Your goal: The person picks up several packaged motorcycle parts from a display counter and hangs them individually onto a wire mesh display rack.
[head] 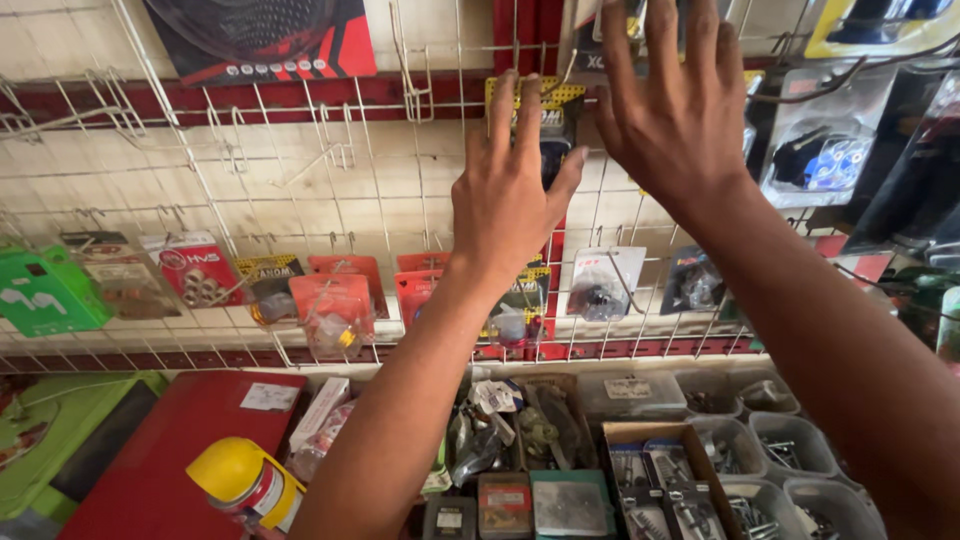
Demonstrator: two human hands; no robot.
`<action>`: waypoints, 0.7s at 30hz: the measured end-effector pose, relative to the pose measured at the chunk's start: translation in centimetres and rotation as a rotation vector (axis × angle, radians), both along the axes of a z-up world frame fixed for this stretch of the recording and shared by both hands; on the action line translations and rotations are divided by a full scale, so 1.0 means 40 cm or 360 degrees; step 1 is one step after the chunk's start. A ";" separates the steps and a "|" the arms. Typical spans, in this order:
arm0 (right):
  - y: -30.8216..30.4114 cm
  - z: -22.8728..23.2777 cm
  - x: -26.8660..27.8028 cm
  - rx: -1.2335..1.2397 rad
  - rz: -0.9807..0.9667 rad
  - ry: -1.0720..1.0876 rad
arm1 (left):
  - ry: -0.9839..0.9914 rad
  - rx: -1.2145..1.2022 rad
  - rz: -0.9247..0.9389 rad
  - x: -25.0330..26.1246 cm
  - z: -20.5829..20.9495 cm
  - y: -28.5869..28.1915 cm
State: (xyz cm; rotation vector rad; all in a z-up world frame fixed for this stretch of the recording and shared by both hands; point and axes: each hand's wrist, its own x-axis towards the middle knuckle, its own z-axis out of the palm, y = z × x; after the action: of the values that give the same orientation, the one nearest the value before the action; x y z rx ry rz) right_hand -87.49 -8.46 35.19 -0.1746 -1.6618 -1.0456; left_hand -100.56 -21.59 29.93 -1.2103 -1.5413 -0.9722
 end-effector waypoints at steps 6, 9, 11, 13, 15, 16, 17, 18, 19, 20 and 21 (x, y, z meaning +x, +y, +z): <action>0.019 -0.007 0.013 0.0095 -0.0101 0.0026 | -0.0017 -0.0005 0.0009 -0.006 -0.005 0.006; 0.023 -0.011 0.026 0.0095 -0.0064 0.0025 | 0.0007 0.0020 0.0016 -0.008 -0.007 0.009; 0.023 -0.014 0.028 0.0080 -0.0048 0.0020 | 0.0021 0.0043 0.0029 -0.007 -0.008 0.011; 0.020 -0.015 0.027 0.0068 -0.0060 0.0026 | 0.0024 0.0061 0.0035 -0.004 -0.009 0.014; 0.015 -0.015 0.026 0.0040 -0.0064 0.0025 | -0.0020 0.0043 0.0036 -0.001 -0.008 0.016; 0.012 -0.016 0.026 0.0017 -0.0055 0.0018 | -0.0043 0.0033 0.0036 0.001 -0.008 0.016; 0.008 -0.016 0.025 0.0006 -0.0054 0.0025 | -0.0057 0.0031 0.0028 0.003 -0.007 0.015; 0.004 -0.017 0.024 -0.0005 -0.0053 0.0033 | -0.0071 0.0029 0.0021 0.006 -0.008 0.014; 0.001 -0.019 0.024 -0.0003 -0.0059 0.0053 | -0.0085 0.0029 0.0014 0.008 -0.007 0.014; 0.001 -0.018 0.025 -0.0001 -0.0065 0.0058 | -0.0080 0.0031 0.0005 0.010 -0.005 0.013; 0.002 -0.018 0.027 -0.0001 -0.0071 0.0063 | -0.0076 0.0031 -0.0003 0.011 -0.003 0.011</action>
State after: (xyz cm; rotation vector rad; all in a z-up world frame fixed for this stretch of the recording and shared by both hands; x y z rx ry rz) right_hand -86.41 -8.39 34.46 -0.2324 -1.6290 -1.0684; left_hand -100.13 -21.16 29.79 -1.1828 -1.5642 -1.0219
